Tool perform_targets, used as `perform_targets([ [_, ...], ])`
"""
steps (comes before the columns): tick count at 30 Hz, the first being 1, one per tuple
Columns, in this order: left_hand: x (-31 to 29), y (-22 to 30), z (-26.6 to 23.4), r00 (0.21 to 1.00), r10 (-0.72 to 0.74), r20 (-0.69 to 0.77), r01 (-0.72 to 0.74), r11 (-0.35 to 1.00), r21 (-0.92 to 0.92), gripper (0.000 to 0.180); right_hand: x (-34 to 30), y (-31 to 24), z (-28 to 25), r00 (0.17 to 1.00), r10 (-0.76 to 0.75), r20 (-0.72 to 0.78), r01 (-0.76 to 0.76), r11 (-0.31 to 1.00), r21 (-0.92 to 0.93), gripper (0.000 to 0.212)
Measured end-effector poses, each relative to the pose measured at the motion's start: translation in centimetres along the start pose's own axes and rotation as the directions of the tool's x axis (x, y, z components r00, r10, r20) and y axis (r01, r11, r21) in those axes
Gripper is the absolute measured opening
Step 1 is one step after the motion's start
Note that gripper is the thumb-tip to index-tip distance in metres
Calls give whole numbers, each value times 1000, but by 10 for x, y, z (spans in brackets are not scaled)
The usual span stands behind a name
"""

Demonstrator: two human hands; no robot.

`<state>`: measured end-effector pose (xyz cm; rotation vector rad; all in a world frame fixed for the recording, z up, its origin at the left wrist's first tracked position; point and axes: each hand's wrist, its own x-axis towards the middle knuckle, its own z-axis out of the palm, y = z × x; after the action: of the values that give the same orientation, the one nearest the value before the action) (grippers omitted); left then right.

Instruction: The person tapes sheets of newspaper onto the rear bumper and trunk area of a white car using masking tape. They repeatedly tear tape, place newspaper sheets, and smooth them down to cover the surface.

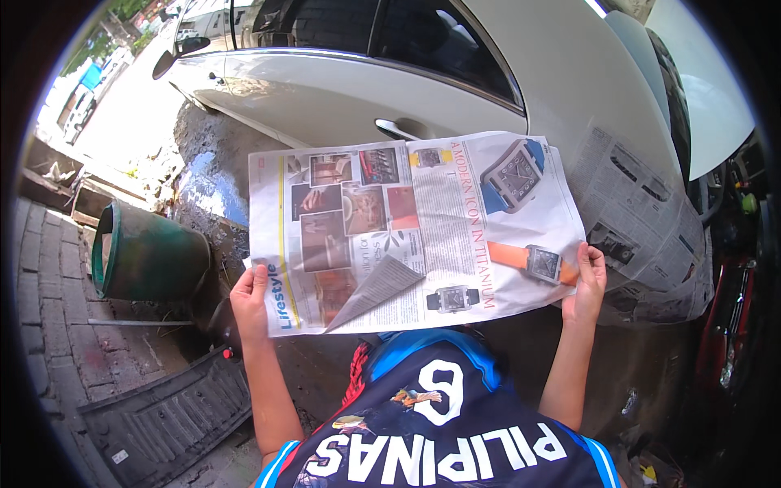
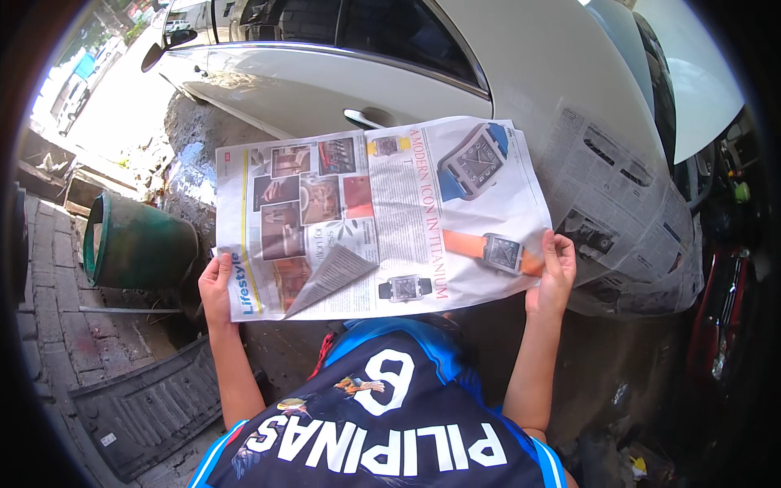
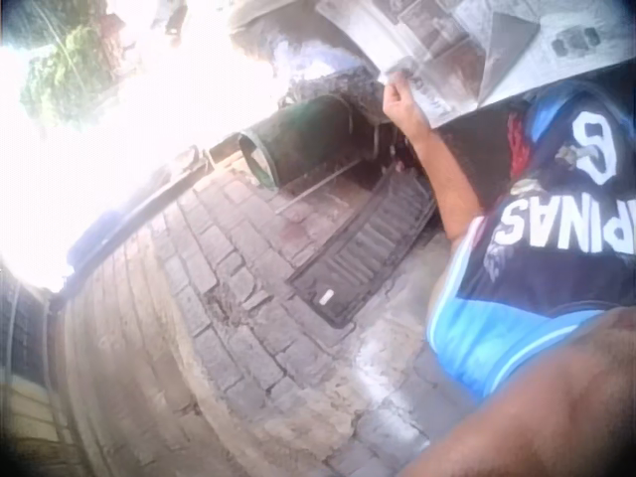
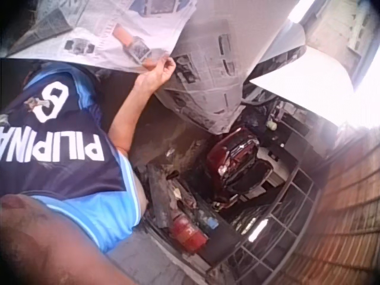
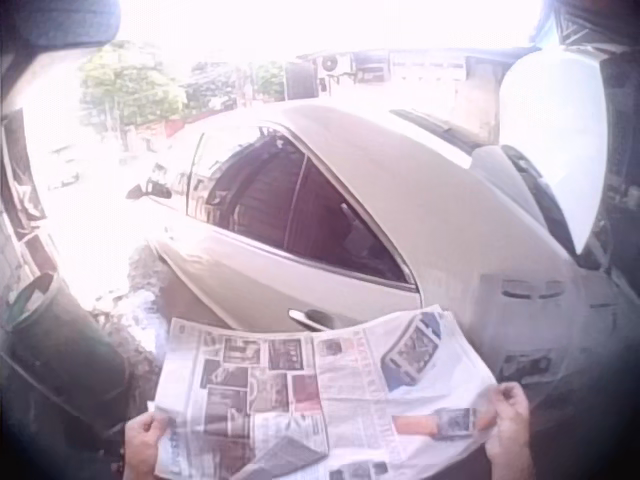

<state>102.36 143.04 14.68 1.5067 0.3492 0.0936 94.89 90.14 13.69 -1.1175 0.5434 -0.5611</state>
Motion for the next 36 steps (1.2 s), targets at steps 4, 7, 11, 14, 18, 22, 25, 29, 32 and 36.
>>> perform_targets([
  [4, 25, 1, -14, 995, -17, 94, 28, 993, -112, 27, 12, 16, -32, 998, -31, 54, 34, 998, -59, 17],
  [7, 29, 12, -8, 987, 92, 129, -80, 993, -92, 27, 8, 20, -29, 995, -88, -36, 73, 947, -312, 21],
  [11, 17, 38, 0, 975, 136, 175, -123, 989, -80, 27, -26, -4, 16, 889, -449, 93, 252, 310, -917, 57],
  [14, 10, 54, 7, 968, 114, 223, -96, 992, -88, 27, -67, -16, 77, 716, -491, 496, 686, 366, -629, 56],
  [18, 9, 64, 16, 962, 62, 268, -27, 991, -129, 27, -106, -6, 142, 468, -259, 845, 827, 466, -316, 53],
  [22, 6, 58, 12, 977, -1, 215, 41, 983, -179, 27, -86, 11, 159, 493, -194, 848, 685, 687, -242, 33],
  [25, 2, 45, 0, 976, -60, 208, 113, 960, -257, 31, -80, 19, 155, 528, -154, 835, 590, 774, -231, 26],
  [29, -1, 40, -29, 974, -9, 226, 42, 989, -139, 34, -64, 15, 145, 804, -126, 581, 303, 928, -219, 20],
  [32, -3, 44, -43, 990, -8, 138, 22, 995, -101, 31, -32, -4, 116, 853, -246, 460, 310, 948, -67, 27],
  [36, 3, 58, -59, 994, 72, 83, -76, 996, 45, 25, 3, -31, 57, 866, -397, 304, 380, 918, 115, 36],
])
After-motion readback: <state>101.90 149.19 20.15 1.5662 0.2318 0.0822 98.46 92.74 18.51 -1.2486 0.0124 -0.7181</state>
